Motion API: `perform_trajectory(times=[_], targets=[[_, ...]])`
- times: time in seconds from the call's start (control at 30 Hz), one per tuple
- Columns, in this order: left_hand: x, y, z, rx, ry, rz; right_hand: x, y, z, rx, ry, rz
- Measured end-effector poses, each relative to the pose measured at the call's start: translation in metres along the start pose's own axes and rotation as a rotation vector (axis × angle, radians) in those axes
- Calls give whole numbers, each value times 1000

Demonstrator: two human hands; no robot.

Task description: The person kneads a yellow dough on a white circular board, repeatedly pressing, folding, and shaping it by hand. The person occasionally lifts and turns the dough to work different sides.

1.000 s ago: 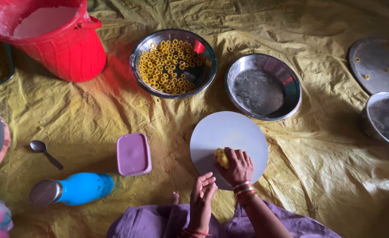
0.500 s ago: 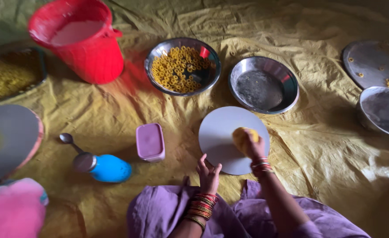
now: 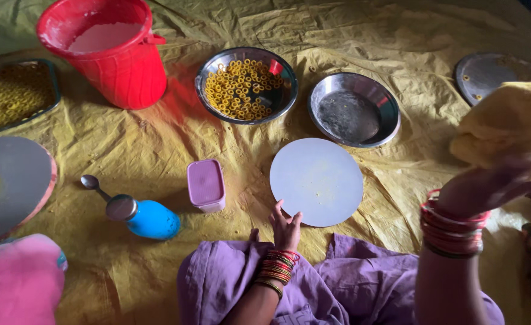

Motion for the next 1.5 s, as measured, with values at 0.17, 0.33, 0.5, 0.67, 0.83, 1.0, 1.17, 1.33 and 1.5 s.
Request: perform_trajectory(times=[0.17,0.33,0.5,0.67,0.83,1.0,1.17,1.33,1.5], targets=[[-2,3,-1,15,-48,23,2,114,-34,209,629,263],[-4,5,3,-51,-106,-107,-35,316,-85,1491,1202,189],[-4,2,5,-67,76,-100,-44,265,-101,1165,981,-170],[-22,6,2,-66,-23,-225,-15,241,-149,898,1012,168],[-31,15,3,-45,25,-145,-36,279,-162,1084,1056,212],[-39,22,-4,7,27,-56,-115,274,-174,1227,1121,-179],[-50,13,-8,-41,-58,-152,-176,263,-168,1067,979,-511],[-28,1,1,-65,-96,-34,-219,238,-126,302,-40,-1105],[-23,2,-3,-30,-136,-220,-192,180,-101,84,-387,-1156]])
Point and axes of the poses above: each hand's wrist, its own y-axis away from the middle knuckle, its own z-axis out of the back of the hand, x = y × z, the point moved 8 cm from there along -y, towards the middle knuckle, and after that the axes turned 10 degrees about y, right-handed, at the moved point
